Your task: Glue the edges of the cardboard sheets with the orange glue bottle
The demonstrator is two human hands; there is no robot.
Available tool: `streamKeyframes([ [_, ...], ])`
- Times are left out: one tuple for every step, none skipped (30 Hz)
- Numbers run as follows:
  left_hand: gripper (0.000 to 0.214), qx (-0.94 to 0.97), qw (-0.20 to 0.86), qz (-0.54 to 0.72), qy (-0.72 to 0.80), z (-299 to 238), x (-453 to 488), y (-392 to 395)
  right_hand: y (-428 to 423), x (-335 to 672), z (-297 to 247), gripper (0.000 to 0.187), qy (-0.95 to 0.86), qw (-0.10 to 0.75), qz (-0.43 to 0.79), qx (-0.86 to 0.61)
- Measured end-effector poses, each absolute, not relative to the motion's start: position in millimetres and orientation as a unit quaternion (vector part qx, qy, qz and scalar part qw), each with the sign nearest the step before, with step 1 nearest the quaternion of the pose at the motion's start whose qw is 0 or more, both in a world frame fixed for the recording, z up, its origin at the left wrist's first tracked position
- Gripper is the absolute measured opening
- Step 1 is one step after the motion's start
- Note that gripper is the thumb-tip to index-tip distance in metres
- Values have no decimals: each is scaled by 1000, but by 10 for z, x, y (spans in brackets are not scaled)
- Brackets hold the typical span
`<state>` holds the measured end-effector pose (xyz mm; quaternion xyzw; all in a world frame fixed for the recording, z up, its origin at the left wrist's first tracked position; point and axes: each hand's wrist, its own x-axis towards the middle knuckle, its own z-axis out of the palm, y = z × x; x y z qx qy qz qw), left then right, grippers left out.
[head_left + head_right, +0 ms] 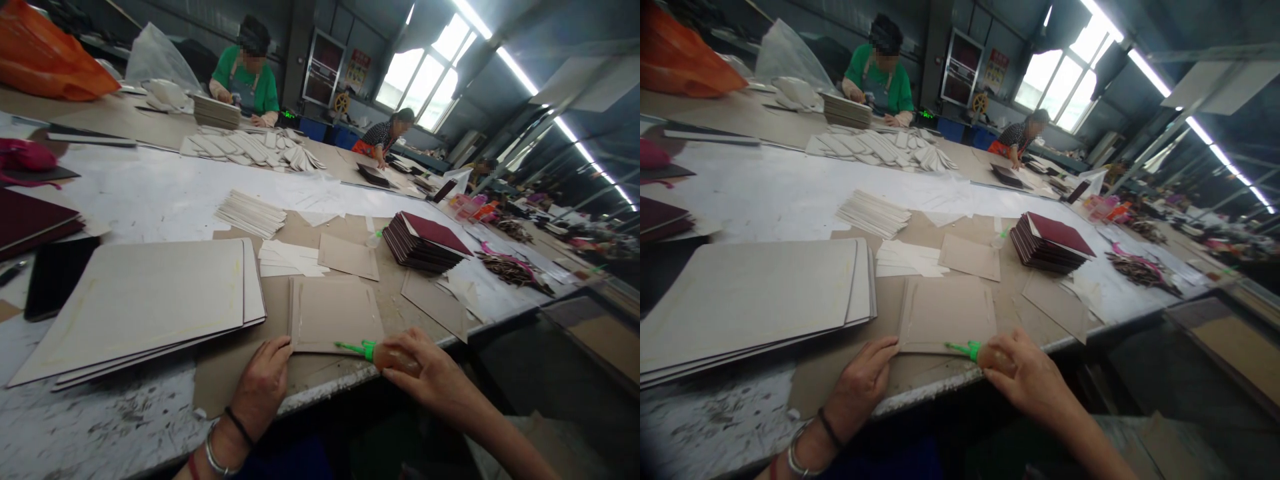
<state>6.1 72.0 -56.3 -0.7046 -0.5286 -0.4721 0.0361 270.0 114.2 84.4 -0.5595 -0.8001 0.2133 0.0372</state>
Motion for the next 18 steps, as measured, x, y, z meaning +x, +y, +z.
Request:
streamKeyframes([
  [30,-705,37,-471,-529,-565,57,719,1127,2771,842,25,-799,39,206,-564],
  [29,-706,38,-470,-529,-566,54,717,1112,2839,837,25,-797,43,198,-569],
  [29,-707,39,-469,-528,-567,50,715,1097,2903,830,25,-796,47,191,-573],
  [29,-708,41,-467,-528,-566,47,713,1083,2962,822,25,-794,51,184,-578],
  [29,-710,43,-466,-526,-564,44,711,1070,3015,814,26,-790,56,177,-584],
  [29,-713,44,-464,-524,-560,42,710,1058,3062,806,27,-786,61,169,-592],
  [29,-715,46,-463,-522,-557,40,710,1047,3104,799,28,-780,67,163,-600],
  [29,-718,48,-460,-519,-553,39,711,1038,3141,792,29,-775,71,159,-608],
  [29,-721,52,-458,-517,-551,38,713,1030,3175,785,29,-769,74,157,-615],
  [29,-724,57,-455,-516,-551,36,715,1023,3207,775,29,-763,76,156,-623],
  [29,-726,63,-452,-515,-555,31,717,1018,3239,761,30,-758,77,155,-629],
  [29,-728,69,-449,-513,-564,24,719,1013,3273,744,31,-755,78,154,-633],
  [28,-731,75,-445,-512,-577,11,720,1010,3310,722,33,-752,78,150,-636],
  [28,-735,79,-440,-509,-596,-7,721,1007,3351,697,36,-749,81,145,-642],
  [27,-741,83,-433,-506,-618,-29,721,1006,3394,671,40,-744,86,141,-648],
  [27,-749,87,-423,-503,-644,-55,723,1007,3440,644,44,-736,95,142,-655],
  [27,-757,91,-412,-499,-672,-82,725,1011,3486,619,48,-726,107,151,-663],
  [27,-764,96,-402,-495,-700,-109,730,1019,3530,597,51,-713,124,164,-670],
])
